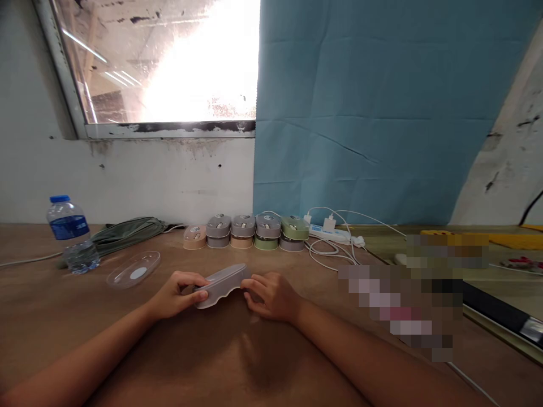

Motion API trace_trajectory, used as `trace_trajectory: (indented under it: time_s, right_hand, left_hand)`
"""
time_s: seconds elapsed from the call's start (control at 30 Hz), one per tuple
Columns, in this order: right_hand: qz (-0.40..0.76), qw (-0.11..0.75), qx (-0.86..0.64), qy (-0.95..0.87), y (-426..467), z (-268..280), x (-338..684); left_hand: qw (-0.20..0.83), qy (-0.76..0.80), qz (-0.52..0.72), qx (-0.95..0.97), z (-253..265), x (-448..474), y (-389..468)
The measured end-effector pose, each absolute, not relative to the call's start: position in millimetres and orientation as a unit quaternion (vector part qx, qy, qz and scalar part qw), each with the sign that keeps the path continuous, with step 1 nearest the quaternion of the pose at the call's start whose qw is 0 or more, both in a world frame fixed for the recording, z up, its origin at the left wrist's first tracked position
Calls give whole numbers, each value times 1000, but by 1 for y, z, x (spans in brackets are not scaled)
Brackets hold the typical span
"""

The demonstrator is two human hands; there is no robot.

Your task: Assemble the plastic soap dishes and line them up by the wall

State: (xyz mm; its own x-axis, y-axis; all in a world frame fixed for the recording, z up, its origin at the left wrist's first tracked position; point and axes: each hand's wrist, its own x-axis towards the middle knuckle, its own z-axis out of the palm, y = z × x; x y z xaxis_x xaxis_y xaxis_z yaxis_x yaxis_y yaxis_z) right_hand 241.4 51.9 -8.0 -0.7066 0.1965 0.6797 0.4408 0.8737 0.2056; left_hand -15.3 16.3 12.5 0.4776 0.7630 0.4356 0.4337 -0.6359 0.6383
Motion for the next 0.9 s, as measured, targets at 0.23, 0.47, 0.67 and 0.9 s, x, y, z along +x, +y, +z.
trace_trajectory:
  time_s: [0.23,0.47,0.67,0.9]
  right_hand:
    - [-195,336,-154,-908,53,-8,241]
    - [-190,339,-147,-909,54,-11,240]
    - [-172,328,-140,-918,55,-13,241]
    - [-175,321,-148,-919,55,-14,241]
  left_hand:
    - [325,385,408,762,10,-17,20]
    - [346,395,427,737,8,-19,23]
    - [198,460,514,697,27,-44,30]
    - [-106,655,418,621,51,-103,70]
